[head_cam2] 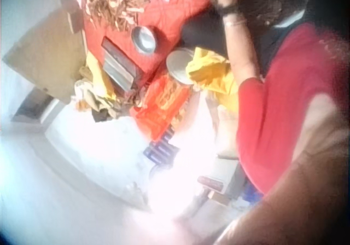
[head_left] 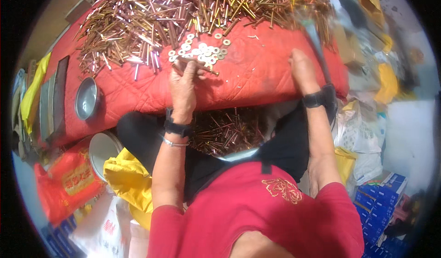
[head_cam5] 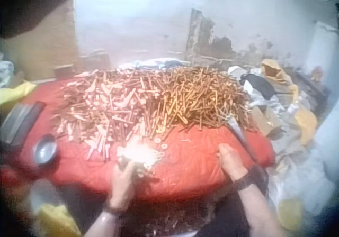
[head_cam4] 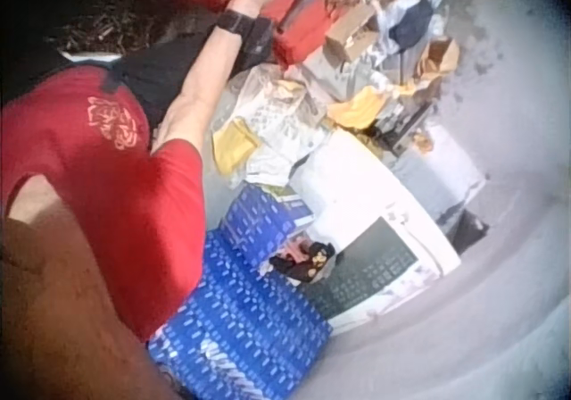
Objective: The person is assembling metal rods by sliding washers onto them and then sorting parts into bags.
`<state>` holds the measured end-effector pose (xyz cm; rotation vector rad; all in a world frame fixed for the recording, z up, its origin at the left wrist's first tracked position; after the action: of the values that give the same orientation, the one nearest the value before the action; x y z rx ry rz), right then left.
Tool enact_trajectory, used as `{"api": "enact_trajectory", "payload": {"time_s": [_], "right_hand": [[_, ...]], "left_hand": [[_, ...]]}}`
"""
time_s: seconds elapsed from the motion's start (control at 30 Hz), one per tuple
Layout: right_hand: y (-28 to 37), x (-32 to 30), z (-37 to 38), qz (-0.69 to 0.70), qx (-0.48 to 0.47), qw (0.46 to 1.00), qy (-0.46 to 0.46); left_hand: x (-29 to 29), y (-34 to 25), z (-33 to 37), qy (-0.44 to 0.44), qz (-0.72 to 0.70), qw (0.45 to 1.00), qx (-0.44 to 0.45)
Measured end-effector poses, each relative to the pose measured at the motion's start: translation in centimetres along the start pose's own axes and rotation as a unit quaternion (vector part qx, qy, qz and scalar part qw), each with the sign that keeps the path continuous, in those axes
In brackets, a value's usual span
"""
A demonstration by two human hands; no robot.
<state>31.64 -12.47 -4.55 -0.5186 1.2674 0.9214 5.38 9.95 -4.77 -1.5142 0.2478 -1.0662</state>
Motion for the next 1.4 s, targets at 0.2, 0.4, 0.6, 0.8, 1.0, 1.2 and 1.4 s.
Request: {"api": "enact_trajectory", "payload": {"time_s": [0.2, 0.4, 0.6, 0.8, 1.0, 1.2, 1.4], "right_hand": [[1.0, -0.1, 0.9, -0.067, 0.043, 0.995, 0.058], [7.2, -3.3, 0.7, 0.199, -0.062, 0.977, -0.044], [11.2, -1.8, 0.2, 0.586, 0.0, 0.806, 0.082], [14.0, -2.3, 0.3, 0.629, -0.026, 0.772, 0.082], [15.0, -2.4, 0.4, 0.578, -0.096, 0.805, 0.09], [15.3, -3.1, 0.5, 0.546, -0.134, 0.822, 0.09], [15.3, -3.7, 0.3, 0.39, -0.094, 0.893, 0.202]], "left_hand": [[2.3, 1.2, -0.8, 0.076, 0.275, 0.957, 0.059], [2.7, 4.3, -1.0, 0.085, 0.362, 0.919, 0.132], [2.2, 3.3, 0.2, 0.029, 0.1, 0.99, -0.09], [2.9, 1.4, -1.7, 0.114, 0.028, 0.979, -0.169], [3.4, 0.9, -2.4, 0.158, 0.027, 0.965, -0.206], [3.4, 0.8, -2.7, 0.18, 0.014, 0.96, -0.214], [3.2, 0.0, -2.6, 0.181, 0.106, 0.959, -0.191]]}}
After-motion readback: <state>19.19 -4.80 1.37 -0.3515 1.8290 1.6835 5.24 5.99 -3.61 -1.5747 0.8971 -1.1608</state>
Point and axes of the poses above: each hand's wrist, its own z-axis towards the middle knuckle, its own x-axis out of the palm, y = z × x, the point moved 3 cm from there along z, towards the middle knuckle, and after that the axes turned 8 degrees about y, right-handed, at the moved point
